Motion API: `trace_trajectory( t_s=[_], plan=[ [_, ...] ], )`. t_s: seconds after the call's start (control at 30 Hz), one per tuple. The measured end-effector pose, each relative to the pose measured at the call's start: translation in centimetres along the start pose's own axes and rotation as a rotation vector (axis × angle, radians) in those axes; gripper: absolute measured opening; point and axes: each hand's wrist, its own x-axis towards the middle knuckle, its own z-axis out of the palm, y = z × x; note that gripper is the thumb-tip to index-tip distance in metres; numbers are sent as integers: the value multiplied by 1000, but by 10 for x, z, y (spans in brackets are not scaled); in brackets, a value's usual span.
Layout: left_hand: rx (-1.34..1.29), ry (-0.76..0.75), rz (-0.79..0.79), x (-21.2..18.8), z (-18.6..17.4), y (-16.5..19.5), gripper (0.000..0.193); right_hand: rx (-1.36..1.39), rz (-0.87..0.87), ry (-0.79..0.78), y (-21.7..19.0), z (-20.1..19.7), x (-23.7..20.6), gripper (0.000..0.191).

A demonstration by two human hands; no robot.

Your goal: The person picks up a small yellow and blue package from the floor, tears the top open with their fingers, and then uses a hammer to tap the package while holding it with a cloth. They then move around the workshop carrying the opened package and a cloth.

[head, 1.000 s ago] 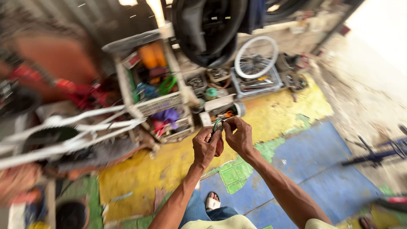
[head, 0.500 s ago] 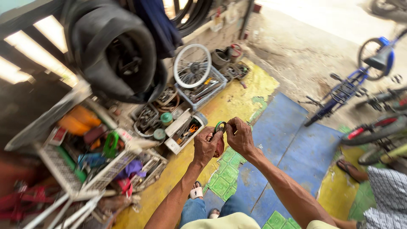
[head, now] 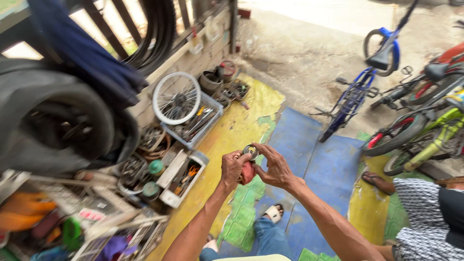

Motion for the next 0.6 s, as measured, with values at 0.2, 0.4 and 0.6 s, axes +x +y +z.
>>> trace_trajectory(
  t_s=[0.2,0.4,0.6],
  plan=[
    [9,-136,-119,100,132,-30,21,-101,169,-48,112,-127,27,63],
    [-66,-266,-250,174,275,-38,13,-89,138,-11,211,-252,39,56],
    [-102,-284,-468,268,399,-61,21,-196,192,235,319,-338,50,56]
  ],
)
